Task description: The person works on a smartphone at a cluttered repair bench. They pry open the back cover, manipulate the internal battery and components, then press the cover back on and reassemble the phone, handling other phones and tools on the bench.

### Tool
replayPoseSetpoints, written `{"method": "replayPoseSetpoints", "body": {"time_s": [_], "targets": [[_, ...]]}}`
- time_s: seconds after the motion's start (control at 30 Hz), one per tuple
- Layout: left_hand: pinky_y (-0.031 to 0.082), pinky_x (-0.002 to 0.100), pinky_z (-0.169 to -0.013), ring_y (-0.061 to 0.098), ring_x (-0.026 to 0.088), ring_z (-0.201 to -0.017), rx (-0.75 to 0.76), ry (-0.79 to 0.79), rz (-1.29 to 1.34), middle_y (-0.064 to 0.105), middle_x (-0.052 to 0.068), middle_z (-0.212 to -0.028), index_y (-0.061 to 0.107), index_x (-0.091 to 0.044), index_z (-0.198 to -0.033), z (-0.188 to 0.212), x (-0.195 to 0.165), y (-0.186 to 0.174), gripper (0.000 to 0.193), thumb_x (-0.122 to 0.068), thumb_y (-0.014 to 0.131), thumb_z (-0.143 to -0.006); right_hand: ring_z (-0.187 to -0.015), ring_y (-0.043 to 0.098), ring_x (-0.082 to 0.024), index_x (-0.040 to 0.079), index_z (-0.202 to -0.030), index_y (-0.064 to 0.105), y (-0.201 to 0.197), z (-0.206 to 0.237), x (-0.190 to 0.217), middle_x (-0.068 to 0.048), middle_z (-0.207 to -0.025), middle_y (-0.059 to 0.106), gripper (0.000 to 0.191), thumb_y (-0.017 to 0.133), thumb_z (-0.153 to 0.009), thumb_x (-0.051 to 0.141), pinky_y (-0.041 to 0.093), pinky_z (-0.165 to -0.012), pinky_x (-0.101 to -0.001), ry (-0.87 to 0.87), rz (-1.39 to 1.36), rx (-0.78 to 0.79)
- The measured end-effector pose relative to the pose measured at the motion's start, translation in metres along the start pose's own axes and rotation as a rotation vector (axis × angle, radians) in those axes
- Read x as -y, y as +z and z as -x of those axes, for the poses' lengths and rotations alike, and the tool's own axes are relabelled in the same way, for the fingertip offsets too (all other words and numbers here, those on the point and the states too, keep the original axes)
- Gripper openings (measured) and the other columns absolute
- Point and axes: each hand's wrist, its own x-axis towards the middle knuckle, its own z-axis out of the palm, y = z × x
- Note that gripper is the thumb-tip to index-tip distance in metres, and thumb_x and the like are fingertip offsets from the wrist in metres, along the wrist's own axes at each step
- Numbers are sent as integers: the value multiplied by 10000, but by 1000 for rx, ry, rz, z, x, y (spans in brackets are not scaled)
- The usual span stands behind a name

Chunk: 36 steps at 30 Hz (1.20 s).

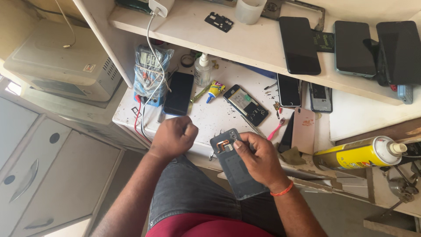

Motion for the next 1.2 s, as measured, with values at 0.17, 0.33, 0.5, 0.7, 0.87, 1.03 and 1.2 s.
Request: {"method": "replayPoseSetpoints", "body": {"time_s": [0.17, 0.33, 0.5, 0.7, 0.87, 1.03, 1.2], "targets": [[555, 394, -660, 718, 276, -647, 123, -119, 156, 735, 151, -692, 769, -37, -848, -2, -16, 7, 493, -509, 647, -920, -731, 611, -3, 19, -1060, 721, 5, 0, 1, 10, -839, 753, 226, 618, -1005, 213, 516, -649, -209, 34, -54, 36], [584, 321, -674, 739, 152, -709, 269, -48, 410, 776, 82, -755, 784, -48, -975, -8, -41, 7, 417, -449, 692, -904, -689, 554, -24, 20, -1023, 710, 7, 1, -3, 23, -775, 681, 214, 635, -994, 218, 473, -609, -225, 66, 12, 83], [591, 315, -691, 748, 155, -707, 394, -78, 247, 775, 88, -763, 796, -49, -957, -13, -53, 4, 374, -406, 736, -861, -669, 505, -32, 15, -979, 688, 7, 3, -4, 37, -736, 618, 205, 648, -993, 215, 444, -591, -235, 34, 31, 103], [579, 316, -724, 738, 144, -764, 404, -42, 326, 783, 80, -819, 775, -51, -999, -7, -48, 7, 338, -366, 694, -910, -674, 517, -17, 22, -1013, 708, 10, 7, -4, 47, -738, 633, 208, 645, -994, 220, 447, -597, -222, 23, 7, 94], [573, 319, -699, 716, 136, -727, 342, -89, 321, 752, 69, -771, 756, -47, -984, -7, -44, 9, 355, -387, 666, -937, -626, 458, -6, 32, -1040, 728, 8, 5, -6, 61, -714, 604, 214, 640, -1007, 224, 381, -544, -203, -1, -83, 41], [549, 305, -665, 666, 112, -698, 306, -101, 353, 745, 56, -740, 775, -41, -967, -4, -43, 7, 358, -390, 713, -915, -653, 452, 1, 22, -1076, 735, 3, 5, -5, 79, -733, 595, 233, 645, -1017, 228, 374, -562, -194, -37, -136, -29], [542, 276, -647, 647, 84, -674, 345, -145, 368, 738, 35, -731, 791, -52, -991, 1, -39, 4, 300, -332, 730, -901, -655, 475, 4, 18, -1035, 745, 5, 6, -1, 82, -727, 614, 245, 655, -1006, 245, 394, -562, -194, -32, -96, -112]]}}
